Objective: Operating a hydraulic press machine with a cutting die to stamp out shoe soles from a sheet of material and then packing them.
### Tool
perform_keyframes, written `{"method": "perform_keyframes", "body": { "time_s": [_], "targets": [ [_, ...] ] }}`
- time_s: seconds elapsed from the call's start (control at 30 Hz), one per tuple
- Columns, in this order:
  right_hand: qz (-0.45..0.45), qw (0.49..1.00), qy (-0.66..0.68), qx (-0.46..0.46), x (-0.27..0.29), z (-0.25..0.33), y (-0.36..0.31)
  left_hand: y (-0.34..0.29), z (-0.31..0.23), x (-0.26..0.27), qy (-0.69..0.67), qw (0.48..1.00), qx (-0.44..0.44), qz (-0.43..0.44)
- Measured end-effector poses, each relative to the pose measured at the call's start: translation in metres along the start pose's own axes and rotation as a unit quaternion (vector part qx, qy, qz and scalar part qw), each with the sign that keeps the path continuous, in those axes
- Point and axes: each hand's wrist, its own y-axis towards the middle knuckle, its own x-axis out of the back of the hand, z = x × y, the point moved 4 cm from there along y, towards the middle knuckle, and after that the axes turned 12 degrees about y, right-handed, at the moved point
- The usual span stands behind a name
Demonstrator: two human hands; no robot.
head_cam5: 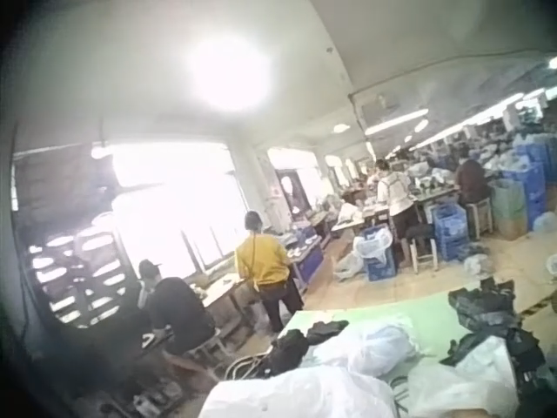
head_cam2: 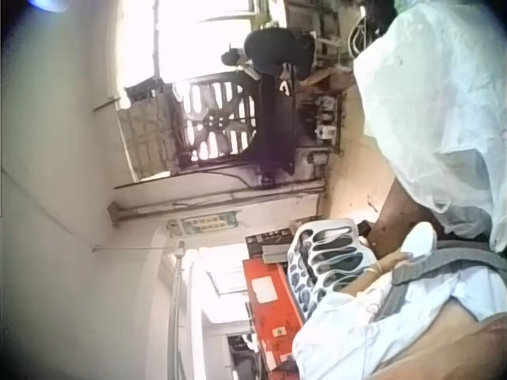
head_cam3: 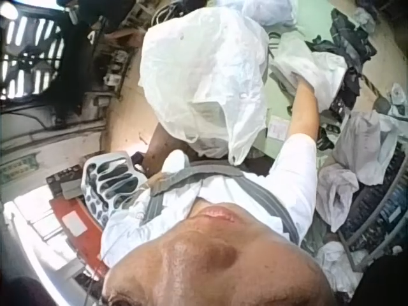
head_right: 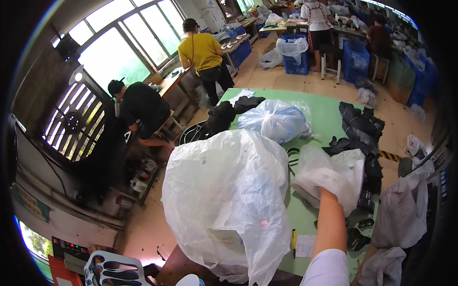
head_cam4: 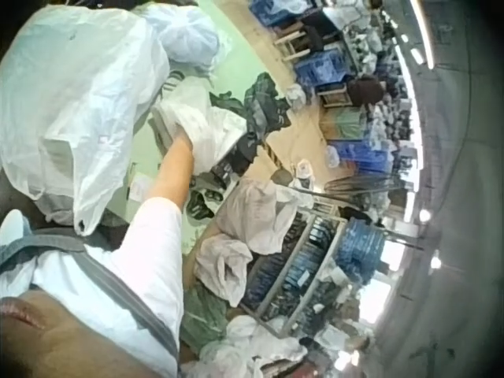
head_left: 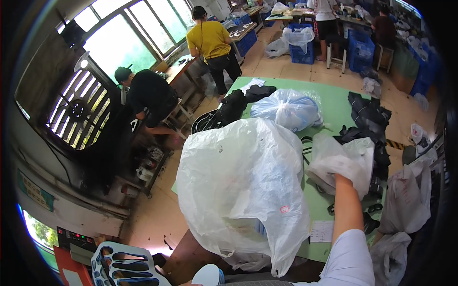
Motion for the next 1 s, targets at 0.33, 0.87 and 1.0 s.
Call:
{"method": "perform_keyframes", "body": {
  "time_s": [0.33, 0.87, 1.0],
  "targets": [
    [0.107, 0.987, 0.021, -0.116, 0.01, -0.033, -0.03, -0.032, -0.048, -0.012, -0.028, 0.997, 0.007, 0.078],
    [-0.195, 0.87, 0.287, -0.349, -0.056, -0.16, -0.032, -0.037, -0.095, -0.002, 0.12, 0.981, -0.032, 0.147],
    [-0.252, 0.798, 0.36, -0.413, -0.055, -0.164, -0.04, -0.036, -0.11, 0.005, 0.088, 0.982, -0.074, 0.148]
  ]
}}
